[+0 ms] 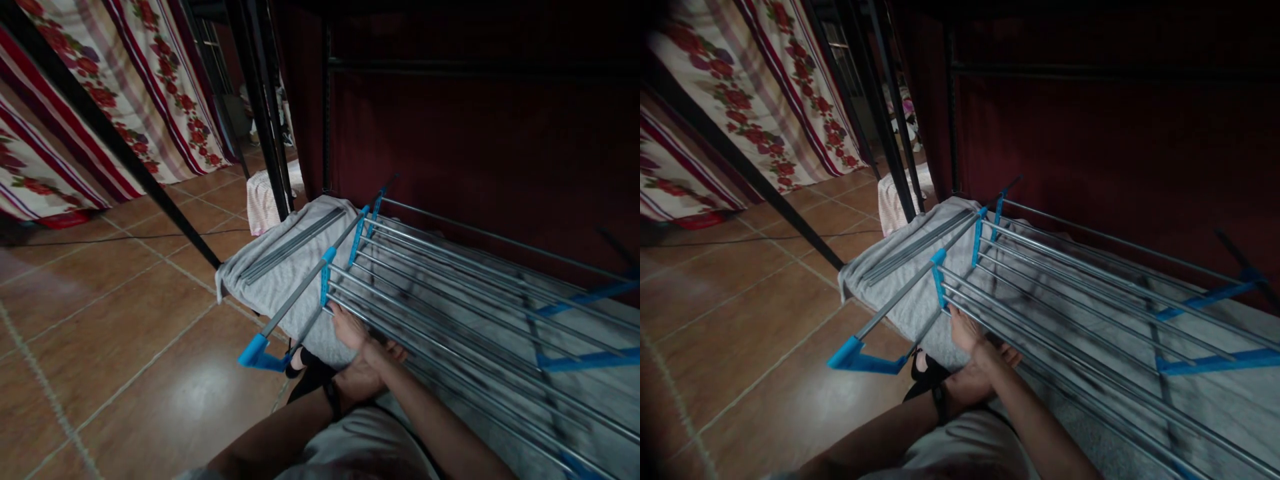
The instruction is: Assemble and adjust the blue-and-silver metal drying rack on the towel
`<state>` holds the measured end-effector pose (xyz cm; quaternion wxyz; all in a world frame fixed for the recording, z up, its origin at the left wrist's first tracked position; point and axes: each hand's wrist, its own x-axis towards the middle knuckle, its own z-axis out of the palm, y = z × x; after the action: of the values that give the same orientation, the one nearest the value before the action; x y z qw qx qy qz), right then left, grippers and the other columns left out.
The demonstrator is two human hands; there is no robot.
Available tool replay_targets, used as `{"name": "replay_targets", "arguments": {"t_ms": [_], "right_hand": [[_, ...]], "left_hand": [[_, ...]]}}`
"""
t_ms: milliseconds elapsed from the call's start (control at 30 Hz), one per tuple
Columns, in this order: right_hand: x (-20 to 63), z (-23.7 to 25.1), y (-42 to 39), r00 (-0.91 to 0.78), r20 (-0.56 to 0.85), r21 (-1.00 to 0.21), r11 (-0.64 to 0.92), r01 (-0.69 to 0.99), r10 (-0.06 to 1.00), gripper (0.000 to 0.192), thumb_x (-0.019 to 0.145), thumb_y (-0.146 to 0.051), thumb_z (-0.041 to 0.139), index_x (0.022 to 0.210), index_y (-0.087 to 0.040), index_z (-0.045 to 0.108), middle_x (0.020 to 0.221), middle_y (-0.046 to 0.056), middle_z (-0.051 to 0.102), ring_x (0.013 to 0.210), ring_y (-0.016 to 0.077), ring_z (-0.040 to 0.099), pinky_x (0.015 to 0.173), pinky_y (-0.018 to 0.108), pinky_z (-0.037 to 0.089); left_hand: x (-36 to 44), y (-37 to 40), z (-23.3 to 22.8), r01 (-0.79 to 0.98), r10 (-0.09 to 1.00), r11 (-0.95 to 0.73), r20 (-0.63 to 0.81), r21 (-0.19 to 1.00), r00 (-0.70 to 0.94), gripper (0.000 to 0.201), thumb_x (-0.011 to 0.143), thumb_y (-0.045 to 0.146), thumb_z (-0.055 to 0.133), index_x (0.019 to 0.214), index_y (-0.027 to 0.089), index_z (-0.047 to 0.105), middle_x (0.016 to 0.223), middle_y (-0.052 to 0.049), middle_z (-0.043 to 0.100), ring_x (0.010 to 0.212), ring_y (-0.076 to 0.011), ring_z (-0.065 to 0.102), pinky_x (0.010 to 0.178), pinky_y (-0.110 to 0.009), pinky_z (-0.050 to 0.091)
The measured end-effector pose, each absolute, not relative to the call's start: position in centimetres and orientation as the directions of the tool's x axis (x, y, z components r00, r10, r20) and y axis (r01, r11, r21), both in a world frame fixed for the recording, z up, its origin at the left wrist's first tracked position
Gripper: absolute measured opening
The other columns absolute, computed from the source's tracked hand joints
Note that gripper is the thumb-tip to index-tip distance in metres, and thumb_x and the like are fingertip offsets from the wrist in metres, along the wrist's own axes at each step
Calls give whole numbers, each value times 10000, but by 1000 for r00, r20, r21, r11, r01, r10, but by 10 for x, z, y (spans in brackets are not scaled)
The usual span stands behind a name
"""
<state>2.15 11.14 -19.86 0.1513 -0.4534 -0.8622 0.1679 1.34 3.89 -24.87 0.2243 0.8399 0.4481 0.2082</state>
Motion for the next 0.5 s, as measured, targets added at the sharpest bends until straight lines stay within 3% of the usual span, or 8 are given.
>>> {"name": "replay_targets", "arguments": {"t_ms": [33, 133, 233, 300, 333, 400, 500], "right_hand": [[20, -200, 115, -575, 93, -430, 554, 713, 813, 361, 971, -196, 423, 1166, -36, 680, 1111, 148, 753, 931, 136, 697, 882, 200, 489], [16, -205, 123, -639, -5, -431, 574, 696, 769, 448, 991, -243, 501, 1415, -107, 551, 1214, 160, 721, 1053, 227, 703, 941, 288, 494], [17, -209, 127, -659, -75, -432, 571, 698, 748, 525, 1034, -309, 407, 1536, -159, 395, 1249, 141, 706, 1082, 253, 694, 958, 331, 501], [18, -211, 130, -669, -57, -434, 585, 685, 741, 517, 1041, -303, 367, 1543, -184, 385, 1254, 121, 703, 1097, 249, 686, 976, 340, 498], [19, -211, 131, -674, -38, -438, 594, 675, 737, 505, 1040, -286, 353, 1533, -192, 405, 1275, 113, 694, 1124, 243, 675, 1000, 338, 486], [19, -210, 134, -690, -7, -446, 615, 650, 724, 482, 1033, -246, 336, 1494, -201, 468, 1330, 102, 665, 1188, 230, 642, 1051, 326, 450], [20, -209, 138, -708, -3, -456, 628, 630, 707, 454, 1026, -236, 341, 1428, -205, 548, 1296, 95, 685, 1172, 226, 646, 1050, 310, 448]], "left_hand": [[2, 31, -246, 651, 841, -506, 155, 566, 519, 505, 892, 46, 465, 1288, 297, 653, 1271, -25, 700, 1234, -213, 623, 984, -389, 544], [-37, 5, -246, 636, 846, -525, 266, 566, 462, 388, 920, 130, 511, 1251, 272, 653, 1241, -56, 697, 1225, -223, 609, 1051, -414, 505], [-70, -3, -248, 708, 912, -245, 405, 662, -64, 295, 936, 118, 427, 1093, 217, 657, 1090, -90, 687, 1060, -216, 642, 973, -411, 533], [-83, 12, -248, 672, 830, -36, 397, 740, -393, 280, 905, 95, 420, 1076, 197, 617, 1047, -98, 655, 1019, -223, 632, 940, -414, 544], [-87, 23, -248, 653, 788, 22, 389, 757, -477, 301, 879, 86, 443, 1117, 187, 596, 1075, -110, 642, 1053, -237, 620, 961, -430, 535], [-91, 49, -247, 648, 767, 67, 376, 758, -519, 425, 835, 66, 476, 1242, 167, 547, 1174, -140, 621, 1152, -264, 586, 1032, -460, 495], [-94, 77, -249, 649, 812, 92, 320, 756, -488, 486, 846, 55, 453, 1313, 175, 519, 1177, -137, 637, 1140, -262, 598, 1037, -456, 488]]}}
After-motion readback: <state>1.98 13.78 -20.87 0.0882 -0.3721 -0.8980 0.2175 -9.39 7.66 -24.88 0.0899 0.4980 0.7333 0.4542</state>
